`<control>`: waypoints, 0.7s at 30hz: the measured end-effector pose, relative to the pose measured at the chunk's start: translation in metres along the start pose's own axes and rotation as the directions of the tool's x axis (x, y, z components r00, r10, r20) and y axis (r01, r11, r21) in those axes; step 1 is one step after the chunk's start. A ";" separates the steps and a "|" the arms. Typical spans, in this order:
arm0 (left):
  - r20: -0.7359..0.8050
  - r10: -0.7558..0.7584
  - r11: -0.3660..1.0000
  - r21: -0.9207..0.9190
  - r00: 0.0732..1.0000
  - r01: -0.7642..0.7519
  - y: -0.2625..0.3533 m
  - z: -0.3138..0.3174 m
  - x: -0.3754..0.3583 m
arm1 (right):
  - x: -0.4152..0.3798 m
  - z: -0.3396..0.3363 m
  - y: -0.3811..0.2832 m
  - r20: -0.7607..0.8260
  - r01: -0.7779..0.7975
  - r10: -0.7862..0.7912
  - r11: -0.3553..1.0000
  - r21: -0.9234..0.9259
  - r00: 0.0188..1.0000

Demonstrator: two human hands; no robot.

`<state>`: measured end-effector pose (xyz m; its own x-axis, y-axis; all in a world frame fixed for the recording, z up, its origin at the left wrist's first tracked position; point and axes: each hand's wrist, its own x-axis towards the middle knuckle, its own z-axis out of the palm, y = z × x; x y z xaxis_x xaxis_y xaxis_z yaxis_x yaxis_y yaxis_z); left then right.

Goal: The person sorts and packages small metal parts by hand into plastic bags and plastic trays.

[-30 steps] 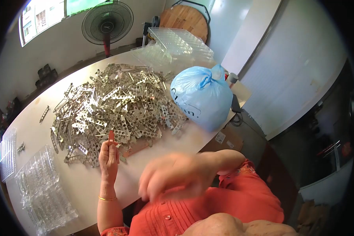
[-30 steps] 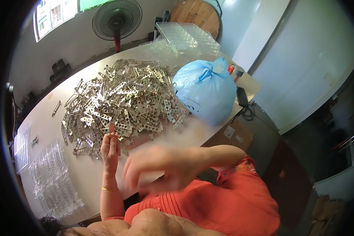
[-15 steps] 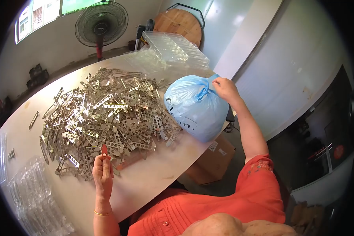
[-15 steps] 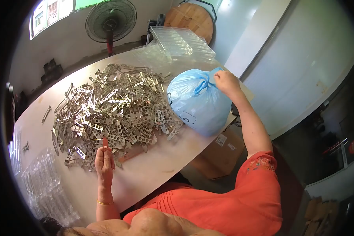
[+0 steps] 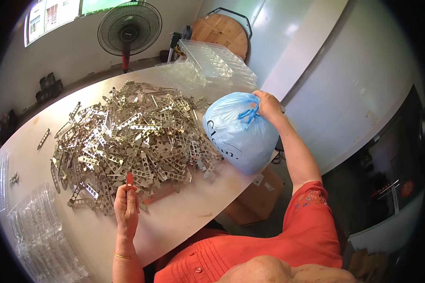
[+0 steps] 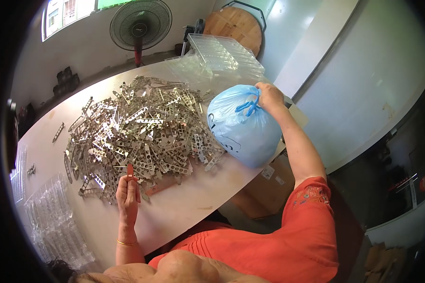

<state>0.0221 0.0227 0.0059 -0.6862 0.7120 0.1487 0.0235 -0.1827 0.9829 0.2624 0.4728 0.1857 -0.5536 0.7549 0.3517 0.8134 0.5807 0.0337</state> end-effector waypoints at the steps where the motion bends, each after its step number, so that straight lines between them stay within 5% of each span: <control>1: 0.002 0.002 1.000 0.000 1.000 -0.002 0.000 0.000 0.000 | 0.000 0.002 0.001 -0.028 0.081 -0.081 0.997 -0.010 0.996; 8: 0.009 0.002 1.000 -0.004 1.000 -0.002 -0.002 0.001 0.000 | 0.002 0.001 -0.005 0.044 -0.002 0.003 1.000 -0.027 0.999; 17: 0.003 -0.024 0.999 -0.034 1.000 0.024 -0.005 0.000 0.000 | -0.009 0.003 0.002 -0.084 0.063 -0.066 0.997 -0.035 0.994; 21: -0.008 -0.004 1.000 -0.030 1.000 0.004 -0.007 -0.001 0.001 | -0.014 -0.002 0.012 -0.271 0.063 -0.053 0.998 0.030 0.961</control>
<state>0.0205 0.0239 -0.0006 -0.6918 0.7076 0.1440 -0.0009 -0.2002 0.9797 0.2800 0.4686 0.1827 -0.5264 0.6121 0.5901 0.7710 0.6362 0.0278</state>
